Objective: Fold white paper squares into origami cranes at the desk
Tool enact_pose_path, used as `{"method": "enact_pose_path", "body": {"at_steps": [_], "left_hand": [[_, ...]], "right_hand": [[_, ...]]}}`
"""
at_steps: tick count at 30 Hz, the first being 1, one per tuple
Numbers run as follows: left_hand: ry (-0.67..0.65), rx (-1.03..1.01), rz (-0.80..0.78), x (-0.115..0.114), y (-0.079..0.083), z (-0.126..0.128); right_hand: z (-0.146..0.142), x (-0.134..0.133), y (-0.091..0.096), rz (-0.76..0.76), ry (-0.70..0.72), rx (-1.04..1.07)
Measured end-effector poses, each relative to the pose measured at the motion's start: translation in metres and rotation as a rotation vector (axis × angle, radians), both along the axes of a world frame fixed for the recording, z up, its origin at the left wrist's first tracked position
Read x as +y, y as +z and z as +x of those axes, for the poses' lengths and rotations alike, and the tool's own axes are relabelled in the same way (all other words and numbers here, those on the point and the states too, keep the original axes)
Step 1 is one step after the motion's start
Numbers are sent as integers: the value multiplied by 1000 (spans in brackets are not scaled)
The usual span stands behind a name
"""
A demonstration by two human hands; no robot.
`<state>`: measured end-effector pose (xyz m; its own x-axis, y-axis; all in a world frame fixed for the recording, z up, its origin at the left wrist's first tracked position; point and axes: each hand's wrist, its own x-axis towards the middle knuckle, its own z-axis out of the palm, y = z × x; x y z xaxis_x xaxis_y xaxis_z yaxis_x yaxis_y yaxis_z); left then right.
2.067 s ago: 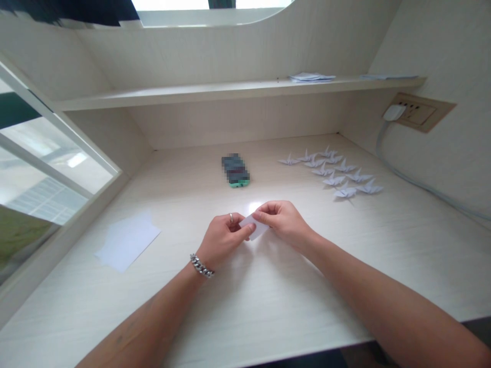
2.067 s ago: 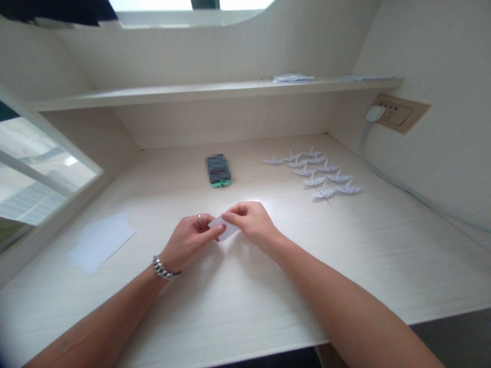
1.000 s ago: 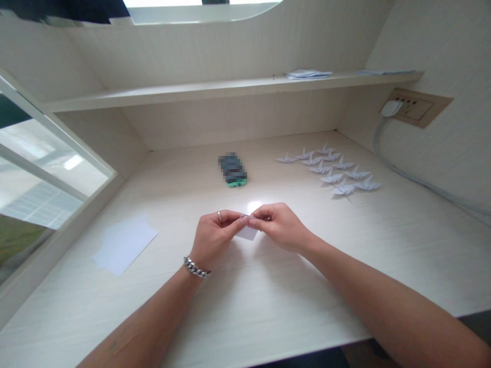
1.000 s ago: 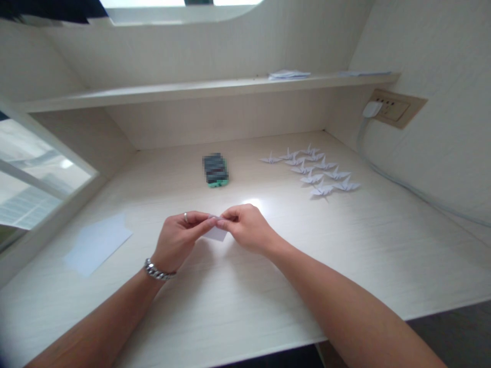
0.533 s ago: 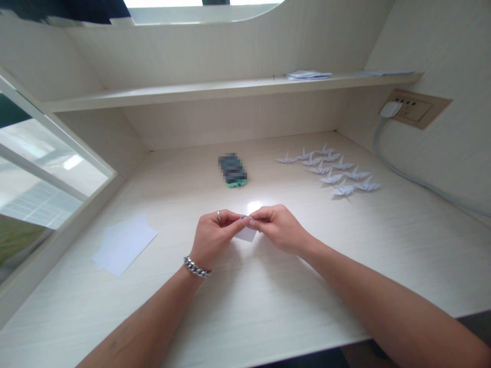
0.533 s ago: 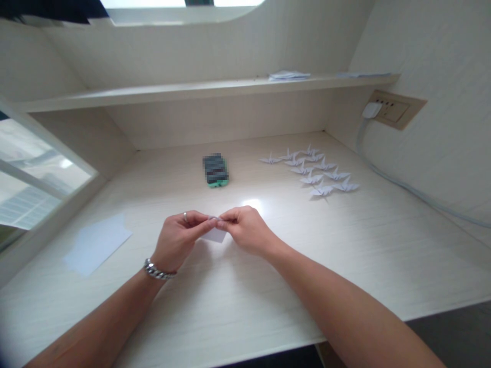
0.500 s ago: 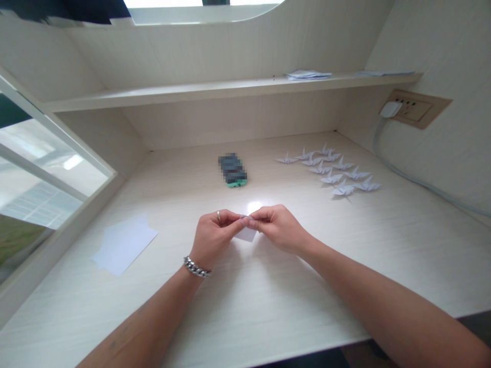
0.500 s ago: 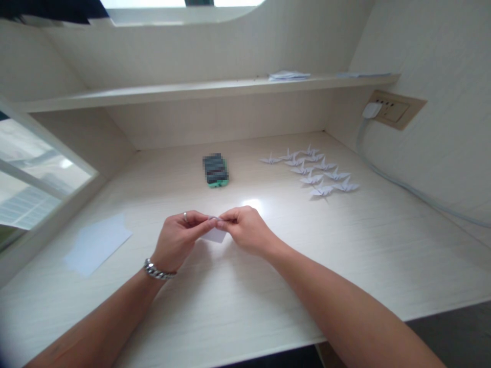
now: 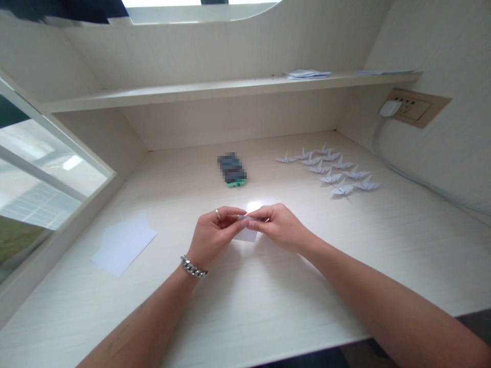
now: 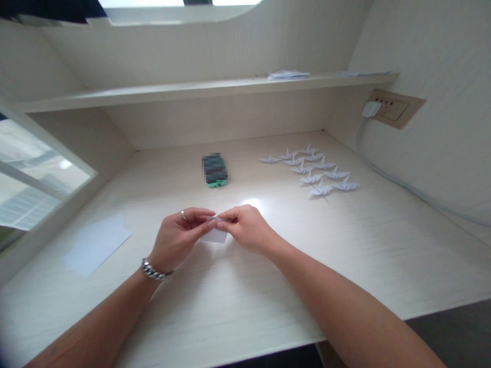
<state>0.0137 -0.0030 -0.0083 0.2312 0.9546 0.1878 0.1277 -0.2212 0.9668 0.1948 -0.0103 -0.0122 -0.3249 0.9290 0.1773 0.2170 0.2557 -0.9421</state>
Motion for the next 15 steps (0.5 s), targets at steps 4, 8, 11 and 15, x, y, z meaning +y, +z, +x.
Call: {"method": "enact_pose_path", "body": {"at_steps": [4, 8, 11, 15], "left_hand": [[29, 37, 14, 1, -2, 0], [38, 32, 16, 2, -3, -1], [25, 2, 16, 2, -2, -1], [9, -10, 29, 1, 0, 1]], "right_hand": [[0, -1, 2, 40, 12, 2], [-3, -2, -2, 32, -51, 62], [-5, -2, -6, 19, -111, 142], [-6, -2, -6, 19, -150, 192]]}}
